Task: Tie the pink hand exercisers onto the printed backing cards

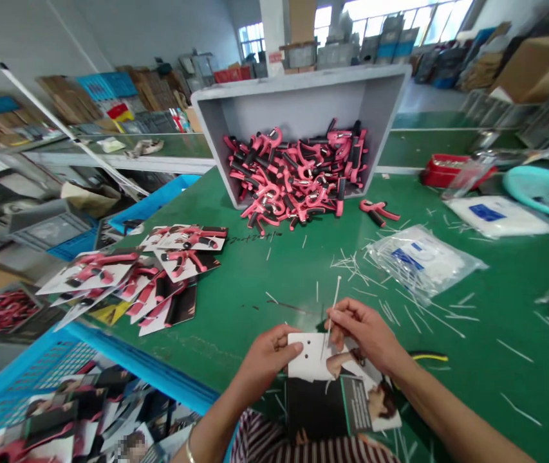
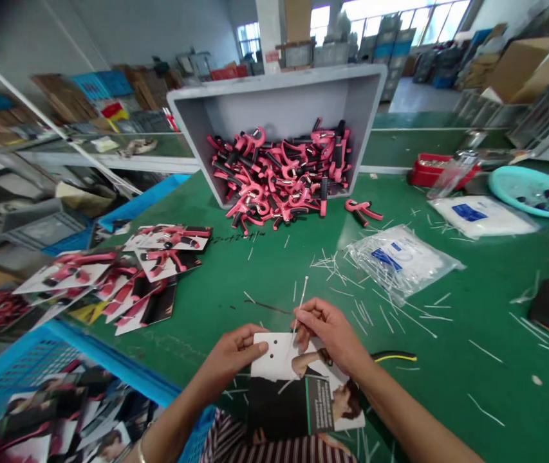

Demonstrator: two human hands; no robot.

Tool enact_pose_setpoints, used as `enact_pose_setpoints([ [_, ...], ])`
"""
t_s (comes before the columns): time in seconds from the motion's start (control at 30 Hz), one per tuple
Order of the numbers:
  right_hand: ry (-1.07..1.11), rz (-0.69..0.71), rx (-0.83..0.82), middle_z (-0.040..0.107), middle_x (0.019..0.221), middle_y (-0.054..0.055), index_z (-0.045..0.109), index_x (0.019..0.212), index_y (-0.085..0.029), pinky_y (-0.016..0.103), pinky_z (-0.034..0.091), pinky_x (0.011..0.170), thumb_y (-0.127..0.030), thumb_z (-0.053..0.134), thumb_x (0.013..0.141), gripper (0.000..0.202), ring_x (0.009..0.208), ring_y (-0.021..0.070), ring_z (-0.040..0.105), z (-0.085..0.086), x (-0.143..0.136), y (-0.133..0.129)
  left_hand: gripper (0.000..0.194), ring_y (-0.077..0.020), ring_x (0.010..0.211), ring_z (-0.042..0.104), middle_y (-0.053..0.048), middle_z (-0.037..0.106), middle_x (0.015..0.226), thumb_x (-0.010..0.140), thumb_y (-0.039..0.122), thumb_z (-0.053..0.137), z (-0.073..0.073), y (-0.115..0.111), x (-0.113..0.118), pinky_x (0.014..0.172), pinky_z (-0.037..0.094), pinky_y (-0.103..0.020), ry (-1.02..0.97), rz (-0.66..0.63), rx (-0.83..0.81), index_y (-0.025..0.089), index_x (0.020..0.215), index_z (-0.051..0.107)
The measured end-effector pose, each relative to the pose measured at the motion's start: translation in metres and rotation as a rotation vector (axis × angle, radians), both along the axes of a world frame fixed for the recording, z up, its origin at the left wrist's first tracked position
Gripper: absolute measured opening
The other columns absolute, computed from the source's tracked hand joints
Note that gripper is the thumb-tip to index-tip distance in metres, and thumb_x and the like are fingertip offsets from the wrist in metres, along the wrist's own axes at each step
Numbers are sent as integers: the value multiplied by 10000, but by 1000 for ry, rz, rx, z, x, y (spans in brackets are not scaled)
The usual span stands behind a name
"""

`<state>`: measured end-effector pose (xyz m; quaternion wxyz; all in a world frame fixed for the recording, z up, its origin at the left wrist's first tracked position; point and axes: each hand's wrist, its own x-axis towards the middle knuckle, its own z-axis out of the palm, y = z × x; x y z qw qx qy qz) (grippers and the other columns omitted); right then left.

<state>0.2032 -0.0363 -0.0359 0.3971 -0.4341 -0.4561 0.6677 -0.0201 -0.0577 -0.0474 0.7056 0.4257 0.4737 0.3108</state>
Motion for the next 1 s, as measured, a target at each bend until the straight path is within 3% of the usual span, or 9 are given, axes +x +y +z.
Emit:
enact_pose_setpoints([
  [0.1, -114, -107, 139, 722, 741, 38, 564, 892, -181, 262, 533, 567, -402, 584, 917, 223, 560, 137, 662, 9, -3, -19, 422, -105, 587, 563, -7, 647, 716, 752, 480, 709, 0, -11, -2, 545, 418, -197, 5, 21, -20, 132, 984, 649],
  [0.2, -361, -266, 427, 734, 921, 70, 588, 963, -213, 330, 566, 711, -355, 577, 929, 147, 744, 185, 708, 17, -4, -37, 441, -93, 576, 538, 2, 614, 695, 745, 491, 712, 5, -17, -5, 532, 403, -183, -4, 39, -32, 124, 981, 649],
  [0.3, -594, -216, 661, 731, 948, 66, 623, 965, -240, 359, 545, 806, -316, 533, 952, 118, 886, 212, 698, 15, -8, -50, 441, -87, 562, 522, 13, 590, 670, 743, 494, 710, 7, -20, -5, 527, 401, -181, -19, 45, -33, 126, 978, 648],
  [0.43, -670, -134, 773, 731, 946, 65, 626, 980, -241, 338, 529, 808, -286, 482, 972, 150, 915, 207, 687, 4, -16, -58, 419, -85, 550, 506, 27, 561, 639, 752, 490, 698, 9, -23, -4, 520, 395, -181, 10, 58, 9, 134, 969, 660],
  [0.57, -653, -85, 736, 720, 942, 71, 627, 979, -235, 334, 519, 811, -301, 460, 981, 180, 896, 203, 672, -1, -23, -53, 404, -100, 586, 524, 10, 582, 683, 768, 478, 685, 16, -24, -3, 533, 404, -189, 43, 57, 31, 141, 990, 668],
  [0.67, -624, -3, 732, 700, 1024, 75, 657, 923, -233, 397, 468, 914, -313, 517, 953, 165, 1007, 227, 619, 0, -24, -43, 404, -104, 602, 526, 5, 590, 708, 775, 466, 687, 21, -24, -1, 549, 410, -195, 41, 40, 67, 144, 1019, 663],
  [0.73, -568, 86, 635, 694, 1015, 62, 667, 883, -229, 409, 449, 929, -331, 564, 929, 152, 1014, 229, 601, 1, -21, -38, 394, -108, 614, 539, -5, 606, 729, 808, 484, 648, 21, -24, -2, 573, 423, -204, 30, 6, 91, 145, 1008, 670],
  [0.87, -330, 288, 306, 674, 867, 23, 665, 879, -200, 302, 492, 789, -372, 588, 912, 191, 834, 173, 623, 1, -9, -36, 449, -110, 570, 540, -25, 625, 691, 888, 531, 506, 15, -24, -7, 572, 428, -223, 23, -124, 90, 133, 956, 703],
  [1.0, -267, 301, 243, 675, 913, 28, 688, 879, -194, 293, 487, 809, -378, 614, 888, 199, 874, 175, 622, 1, -6, -40, 305, -112, 590, 544, -3, 615, 689, 766, 430, 692, 3, -26, -4, 568, 430, -210, 11, -172, 22, 149, 883, 688],
])
